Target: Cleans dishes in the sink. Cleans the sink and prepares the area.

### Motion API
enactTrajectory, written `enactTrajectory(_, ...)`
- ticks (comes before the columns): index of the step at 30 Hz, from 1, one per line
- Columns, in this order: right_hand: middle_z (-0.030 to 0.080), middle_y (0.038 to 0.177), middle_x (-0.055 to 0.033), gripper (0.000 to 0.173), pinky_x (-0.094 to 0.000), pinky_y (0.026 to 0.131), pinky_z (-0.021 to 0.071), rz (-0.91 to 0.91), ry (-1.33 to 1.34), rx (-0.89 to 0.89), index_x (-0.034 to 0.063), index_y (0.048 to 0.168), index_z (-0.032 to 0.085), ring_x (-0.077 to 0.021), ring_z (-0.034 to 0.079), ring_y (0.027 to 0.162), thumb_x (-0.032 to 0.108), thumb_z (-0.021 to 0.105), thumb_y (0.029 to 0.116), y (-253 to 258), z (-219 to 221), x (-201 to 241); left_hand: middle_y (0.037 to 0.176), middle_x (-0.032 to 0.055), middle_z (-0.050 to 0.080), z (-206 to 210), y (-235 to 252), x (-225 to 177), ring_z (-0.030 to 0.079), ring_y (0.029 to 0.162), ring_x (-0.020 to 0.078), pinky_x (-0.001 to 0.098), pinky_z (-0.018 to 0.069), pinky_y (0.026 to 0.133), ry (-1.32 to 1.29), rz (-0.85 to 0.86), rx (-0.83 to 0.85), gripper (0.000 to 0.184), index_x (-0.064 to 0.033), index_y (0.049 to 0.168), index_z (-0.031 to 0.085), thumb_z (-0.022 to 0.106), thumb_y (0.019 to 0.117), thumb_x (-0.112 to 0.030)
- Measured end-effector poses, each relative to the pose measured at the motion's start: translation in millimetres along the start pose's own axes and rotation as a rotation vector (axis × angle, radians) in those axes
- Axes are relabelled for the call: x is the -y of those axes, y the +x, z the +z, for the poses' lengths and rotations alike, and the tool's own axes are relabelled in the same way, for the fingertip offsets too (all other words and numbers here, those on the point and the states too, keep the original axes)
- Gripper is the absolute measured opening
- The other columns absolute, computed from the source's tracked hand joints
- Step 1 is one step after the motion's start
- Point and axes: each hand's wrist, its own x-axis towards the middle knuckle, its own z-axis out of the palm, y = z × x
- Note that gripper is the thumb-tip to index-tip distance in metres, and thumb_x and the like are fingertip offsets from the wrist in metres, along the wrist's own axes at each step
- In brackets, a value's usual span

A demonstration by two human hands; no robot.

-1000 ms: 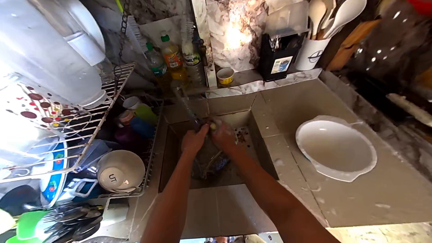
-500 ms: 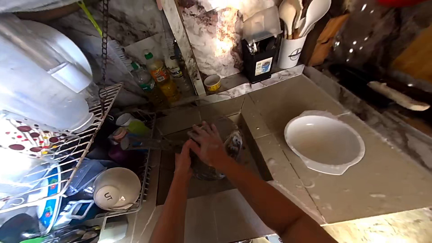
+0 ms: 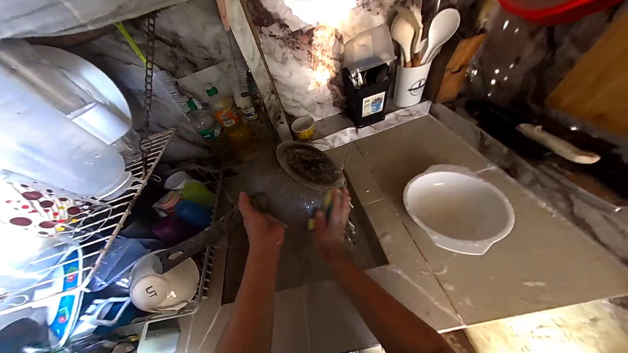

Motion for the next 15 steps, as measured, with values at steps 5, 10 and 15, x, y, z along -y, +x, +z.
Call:
enactTrajectory(5,0.035,0.166,-0.0139,0.047,-0.0642,0.122,0.0215,-0.181,-0.355,0.670,0.0202,0.155,0.049,-0.0434,0.026,0.154,0.032,0.046,0.1090,95.2,13.3,75.8,0.107,0.0053,0.067,1.9,-8.1,10.3,0.067,0.099,0.0131,0.0350,0.0582,0.085,0.116,0.062,0.125,0.052,-0.0103,0.131,0.051,0.022,0.1111,-0.048)
enactTrajectory(10,0.047,0.160,-0.0063,0.041,-0.0659,0.124,0.0171,-0.438,-0.401,0.529,0.0247,0.143,0.063,-0.0394,0.031,0.153,0.034,0.052,0.1047,66.3,23.5,71.8,0.090,0.0000,0.067,-2.4,2.2,4.0,0.068,0.084,0.0093,0.0308,0.0589,0.072,-0.018,0.026,0.088,0.051,-0.0160,0.112,0.055,0.019,0.1100,-0.053)
enactTrajectory(15,0.044,0.149,-0.0391,0.060,-0.0491,0.121,0.0327,-0.046,0.140,0.029,-0.0184,0.141,0.046,-0.0449,0.042,0.144,0.029,0.041,0.1059,-5.8,-14.7,-33.3,0.110,0.0015,0.065,-26.3,4.7,-18.4,0.066,0.105,0.0158,0.0428,0.0579,0.086,-0.045,-0.005,0.110,0.050,-0.0201,0.127,0.048,0.018,0.1086,-0.055)
